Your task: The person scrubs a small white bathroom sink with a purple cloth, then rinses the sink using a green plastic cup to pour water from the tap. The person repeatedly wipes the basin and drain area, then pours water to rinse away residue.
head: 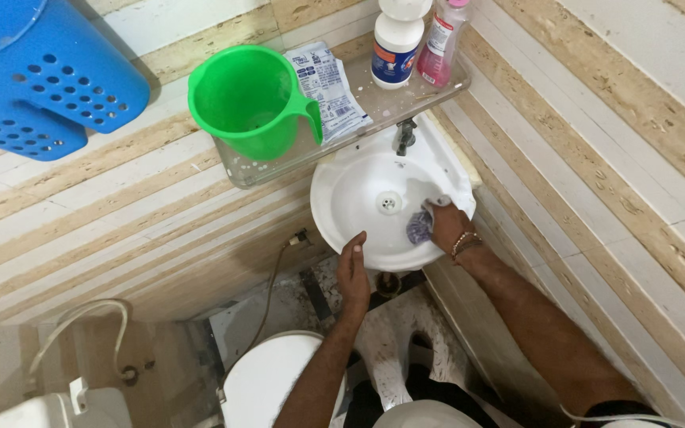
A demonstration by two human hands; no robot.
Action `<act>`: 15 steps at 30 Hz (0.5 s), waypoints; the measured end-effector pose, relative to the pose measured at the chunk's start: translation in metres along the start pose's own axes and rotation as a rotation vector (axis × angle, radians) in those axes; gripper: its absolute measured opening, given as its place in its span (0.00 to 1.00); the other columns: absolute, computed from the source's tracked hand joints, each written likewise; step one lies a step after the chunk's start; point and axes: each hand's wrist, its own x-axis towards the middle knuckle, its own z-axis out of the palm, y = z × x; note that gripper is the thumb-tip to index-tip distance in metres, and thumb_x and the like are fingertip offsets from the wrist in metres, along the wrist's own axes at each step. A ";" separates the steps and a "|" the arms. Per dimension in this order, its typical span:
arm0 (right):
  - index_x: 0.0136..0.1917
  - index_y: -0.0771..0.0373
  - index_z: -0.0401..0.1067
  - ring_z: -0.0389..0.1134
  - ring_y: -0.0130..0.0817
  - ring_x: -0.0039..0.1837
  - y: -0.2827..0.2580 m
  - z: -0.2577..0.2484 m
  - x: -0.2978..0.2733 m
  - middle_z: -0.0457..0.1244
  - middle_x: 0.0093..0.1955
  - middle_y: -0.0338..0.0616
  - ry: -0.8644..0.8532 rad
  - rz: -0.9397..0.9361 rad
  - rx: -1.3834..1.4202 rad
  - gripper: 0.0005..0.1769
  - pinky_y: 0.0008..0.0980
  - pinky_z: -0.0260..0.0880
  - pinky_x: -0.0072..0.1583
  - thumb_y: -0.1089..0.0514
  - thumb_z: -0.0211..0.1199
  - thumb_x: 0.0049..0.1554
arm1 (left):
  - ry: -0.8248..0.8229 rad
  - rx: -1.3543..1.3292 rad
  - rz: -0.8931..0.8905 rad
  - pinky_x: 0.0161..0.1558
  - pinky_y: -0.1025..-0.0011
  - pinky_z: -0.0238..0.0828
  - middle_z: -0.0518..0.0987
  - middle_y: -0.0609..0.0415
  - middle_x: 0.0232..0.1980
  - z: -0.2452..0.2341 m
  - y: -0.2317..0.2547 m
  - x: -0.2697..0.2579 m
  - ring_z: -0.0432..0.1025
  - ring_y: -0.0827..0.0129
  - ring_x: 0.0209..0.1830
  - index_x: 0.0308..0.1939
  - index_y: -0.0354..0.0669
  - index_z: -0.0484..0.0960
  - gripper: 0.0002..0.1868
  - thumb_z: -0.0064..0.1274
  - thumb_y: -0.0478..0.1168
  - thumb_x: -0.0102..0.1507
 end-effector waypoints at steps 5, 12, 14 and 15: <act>0.75 0.38 0.66 0.70 0.43 0.64 -0.013 -0.030 -0.019 0.52 0.80 0.50 -0.106 0.048 -0.091 0.32 0.36 0.74 0.63 0.63 0.60 0.61 | -0.013 0.004 -0.023 0.73 0.60 0.61 0.78 0.45 0.67 0.000 0.002 0.001 0.68 0.58 0.72 0.65 0.40 0.78 0.22 0.37 0.47 0.75; 0.66 0.26 0.72 0.39 0.35 0.84 0.010 -0.012 -0.018 0.45 0.86 0.19 -0.074 -0.477 -0.422 0.27 0.43 0.41 0.80 0.59 0.57 0.60 | 0.011 -0.024 -0.004 0.73 0.60 0.61 0.78 0.44 0.66 -0.004 0.000 0.001 0.69 0.58 0.71 0.64 0.38 0.79 0.21 0.38 0.45 0.75; 0.70 0.35 0.69 0.44 0.33 0.83 0.032 0.004 -0.010 0.50 0.82 0.27 -0.109 -0.522 -0.350 0.34 0.40 0.47 0.80 0.65 0.57 0.55 | 0.022 -0.005 -0.008 0.72 0.60 0.63 0.79 0.44 0.66 -0.004 -0.001 0.002 0.70 0.58 0.70 0.63 0.38 0.80 0.21 0.38 0.45 0.75; 0.72 0.40 0.67 0.47 0.32 0.82 0.037 0.009 -0.007 0.52 0.81 0.31 -0.128 -0.546 -0.313 0.38 0.38 0.50 0.80 0.69 0.57 0.52 | 0.030 0.006 -0.011 0.71 0.60 0.63 0.80 0.45 0.65 -0.005 -0.002 0.001 0.70 0.58 0.69 0.63 0.38 0.81 0.21 0.38 0.45 0.75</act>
